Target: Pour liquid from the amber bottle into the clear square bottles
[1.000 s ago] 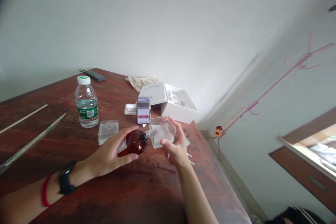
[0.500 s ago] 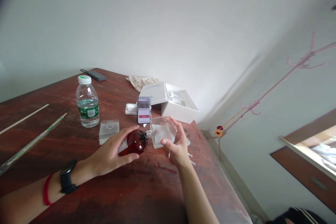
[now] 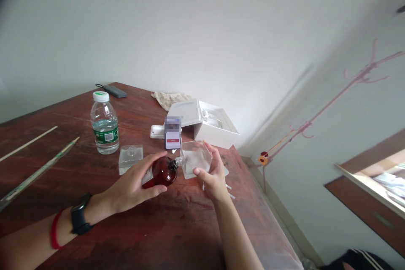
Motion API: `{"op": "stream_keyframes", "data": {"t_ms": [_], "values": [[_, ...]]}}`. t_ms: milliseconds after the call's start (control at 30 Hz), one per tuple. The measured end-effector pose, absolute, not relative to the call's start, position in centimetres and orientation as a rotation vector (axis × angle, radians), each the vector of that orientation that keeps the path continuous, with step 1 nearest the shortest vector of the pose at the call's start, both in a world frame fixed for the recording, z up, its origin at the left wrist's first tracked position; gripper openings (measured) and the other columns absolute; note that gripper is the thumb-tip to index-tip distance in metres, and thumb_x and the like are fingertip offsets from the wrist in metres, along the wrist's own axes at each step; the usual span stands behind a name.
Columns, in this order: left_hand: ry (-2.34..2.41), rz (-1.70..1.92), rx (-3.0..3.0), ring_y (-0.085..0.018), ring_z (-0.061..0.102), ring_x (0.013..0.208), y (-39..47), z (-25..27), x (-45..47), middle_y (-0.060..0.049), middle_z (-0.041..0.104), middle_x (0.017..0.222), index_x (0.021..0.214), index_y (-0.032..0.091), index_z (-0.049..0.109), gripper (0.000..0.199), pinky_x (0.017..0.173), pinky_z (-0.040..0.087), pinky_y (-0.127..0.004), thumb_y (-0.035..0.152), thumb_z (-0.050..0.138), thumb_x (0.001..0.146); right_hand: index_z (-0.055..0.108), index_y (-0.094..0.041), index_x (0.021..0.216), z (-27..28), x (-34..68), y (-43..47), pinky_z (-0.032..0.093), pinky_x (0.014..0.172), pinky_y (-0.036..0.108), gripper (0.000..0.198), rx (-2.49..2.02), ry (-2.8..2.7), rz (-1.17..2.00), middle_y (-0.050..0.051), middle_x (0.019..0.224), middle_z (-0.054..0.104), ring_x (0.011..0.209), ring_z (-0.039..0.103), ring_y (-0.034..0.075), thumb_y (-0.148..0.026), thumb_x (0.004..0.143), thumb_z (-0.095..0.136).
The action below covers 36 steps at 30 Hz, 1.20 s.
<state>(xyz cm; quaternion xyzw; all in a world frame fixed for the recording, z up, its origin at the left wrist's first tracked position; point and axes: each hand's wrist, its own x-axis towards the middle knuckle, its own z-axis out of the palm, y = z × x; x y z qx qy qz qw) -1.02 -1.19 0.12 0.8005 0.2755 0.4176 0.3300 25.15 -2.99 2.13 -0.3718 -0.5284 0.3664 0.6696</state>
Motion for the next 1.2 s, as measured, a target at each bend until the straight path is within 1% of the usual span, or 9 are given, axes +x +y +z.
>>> {"op": "stream_keyframes", "data": {"t_ms": [233,367,633,800,1000,1200], "values": [[0.720,1.099,2.091,-0.037,0.062,0.141,-1.22,0.09,-1.01,-0.012,0.061,0.158,0.160,0.031,0.045,0.078,0.122,0.050,-0.054,0.054,0.080,0.094,0.068,-0.031,0.134,2.01,25.30,-2.97,0.051,0.113,0.061,0.079,-0.840,-1.194,0.828,0.012,0.141,0.074,0.132,0.067,0.040,-0.048,0.064,0.102],[0.726,1.102,2.091,-0.037,0.062,0.141,-1.19,0.06,-1.00,-0.012,0.061,0.158,0.159,0.031,0.046,0.077,0.122,0.050,-0.055,0.054,0.080,0.094,0.067,-0.031,0.134,1.96,25.30,-2.95,0.051,0.113,0.062,0.079,-0.840,-1.202,0.818,0.011,0.141,0.074,0.132,0.067,0.041,-0.050,0.066,0.101],[0.716,1.083,2.091,-0.036,0.062,0.141,-1.06,-0.12,-1.02,-0.012,0.060,0.158,0.159,0.031,0.043,0.078,0.122,0.050,-0.054,0.054,0.080,0.094,0.068,-0.031,0.134,2.02,25.26,-2.97,0.054,0.110,0.060,0.079,-0.838,-1.196,0.823,0.011,0.140,0.074,0.130,0.068,0.040,-0.049,0.065,0.102],[0.722,1.083,2.099,-0.036,0.061,0.142,-1.10,-0.04,-1.01,-0.013,0.059,0.159,0.160,0.031,0.043,0.078,0.122,0.049,-0.055,0.054,0.079,0.095,0.068,-0.031,0.133,2.09,25.21,-3.04,0.052,0.111,0.060,0.077,-0.839,-1.193,0.826,0.011,0.142,0.073,0.131,0.067,0.040,-0.048,0.066,0.101],[0.721,1.073,2.100,-0.036,0.061,0.141,-1.06,-0.02,-1.05,-0.013,0.059,0.159,0.159,0.030,0.043,0.078,0.122,0.050,-0.053,0.055,0.079,0.095,0.071,-0.031,0.131,2.19,25.18,-3.05,0.053,0.110,0.057,0.076,-0.829,-1.186,0.829,0.010,0.140,0.074,0.129,0.068,0.038,-0.046,0.064,0.103],[0.722,1.078,2.098,-0.036,0.060,0.143,-1.02,-0.06,-1.01,-0.012,0.059,0.159,0.159,0.029,0.043,0.078,0.123,0.048,-0.053,0.055,0.079,0.095,0.070,-0.030,0.132,2.04,25.23,-2.97,0.054,0.109,0.058,0.079,-0.829,-1.180,0.823,0.011,0.139,0.075,0.128,0.068,0.039,-0.047,0.062,0.103]]}}
